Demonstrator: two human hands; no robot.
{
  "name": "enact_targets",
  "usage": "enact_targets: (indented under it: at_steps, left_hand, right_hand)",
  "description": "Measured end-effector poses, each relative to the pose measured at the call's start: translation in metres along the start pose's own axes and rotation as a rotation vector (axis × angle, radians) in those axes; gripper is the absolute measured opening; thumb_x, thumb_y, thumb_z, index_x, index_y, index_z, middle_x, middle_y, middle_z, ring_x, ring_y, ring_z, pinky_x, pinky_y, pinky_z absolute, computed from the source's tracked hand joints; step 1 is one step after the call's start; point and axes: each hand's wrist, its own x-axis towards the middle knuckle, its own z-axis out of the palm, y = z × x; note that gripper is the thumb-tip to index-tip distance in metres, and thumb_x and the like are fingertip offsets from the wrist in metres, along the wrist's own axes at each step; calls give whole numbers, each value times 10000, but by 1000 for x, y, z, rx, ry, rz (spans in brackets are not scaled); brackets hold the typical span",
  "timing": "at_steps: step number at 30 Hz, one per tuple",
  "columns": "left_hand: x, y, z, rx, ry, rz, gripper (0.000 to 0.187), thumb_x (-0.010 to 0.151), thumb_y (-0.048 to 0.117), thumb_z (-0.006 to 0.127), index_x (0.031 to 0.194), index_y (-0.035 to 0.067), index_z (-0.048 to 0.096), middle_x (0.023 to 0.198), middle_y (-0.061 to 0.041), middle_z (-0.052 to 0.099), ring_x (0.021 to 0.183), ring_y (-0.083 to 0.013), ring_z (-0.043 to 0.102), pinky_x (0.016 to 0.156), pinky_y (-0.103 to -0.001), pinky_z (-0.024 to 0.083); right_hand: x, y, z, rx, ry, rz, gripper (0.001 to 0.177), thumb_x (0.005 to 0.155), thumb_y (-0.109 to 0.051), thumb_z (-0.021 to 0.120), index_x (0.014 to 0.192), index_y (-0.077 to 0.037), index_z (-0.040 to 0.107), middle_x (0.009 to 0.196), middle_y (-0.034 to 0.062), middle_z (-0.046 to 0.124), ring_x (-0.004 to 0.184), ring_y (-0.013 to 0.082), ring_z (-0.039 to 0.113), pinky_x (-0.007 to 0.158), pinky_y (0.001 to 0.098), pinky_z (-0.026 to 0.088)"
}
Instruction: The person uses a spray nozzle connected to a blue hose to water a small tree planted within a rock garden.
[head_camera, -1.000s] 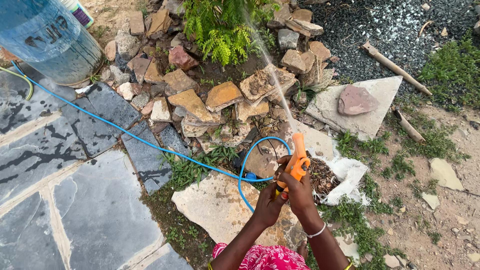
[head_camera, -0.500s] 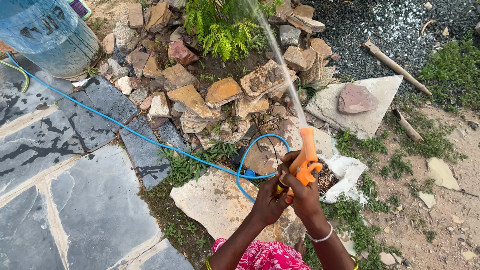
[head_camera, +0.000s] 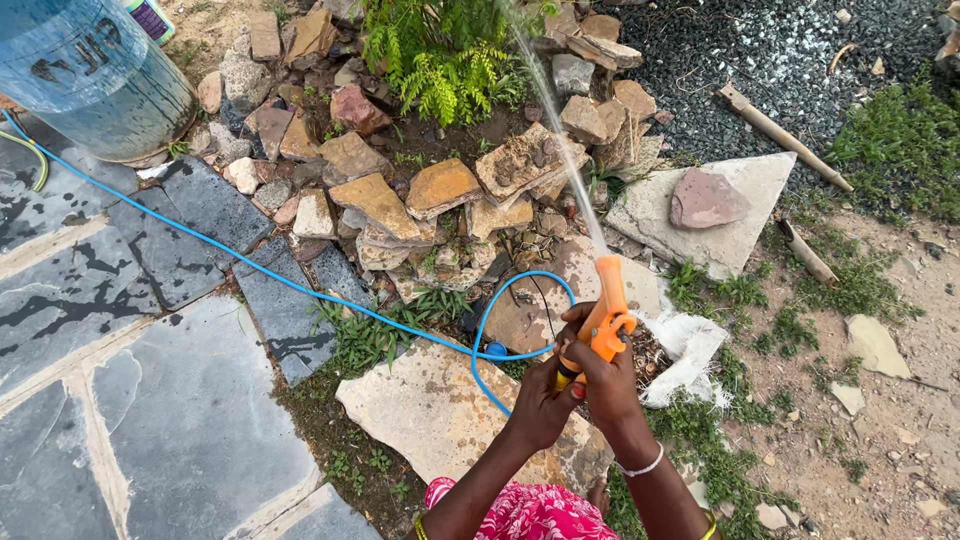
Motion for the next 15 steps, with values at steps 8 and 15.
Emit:
enact_targets:
  at_steps: [8, 15]
  left_hand:
    - [-13, -34, 5, -185, 64, -49, 776, 972, 755, 510, 1156, 4, 583, 915, -30, 621, 823, -94, 551, 696, -304, 450]
    - [-29, -51, 7, -209, 137, -109, 760, 959, 747, 502, 1180, 24, 583, 798, 28, 538, 696, -47, 451, 585, -265, 357]
  right_hand:
    - [16, 28, -6, -100, -15, 91, 357, 785, 3, 635, 1138, -8, 587, 868, 53, 613, 801, 155, 629, 729, 304, 510]
    - [15, 36, 2, -193, -52, 189, 321, 809, -22, 641, 1129, -21, 623, 826, 59, 622, 767, 156, 635, 690, 294, 505]
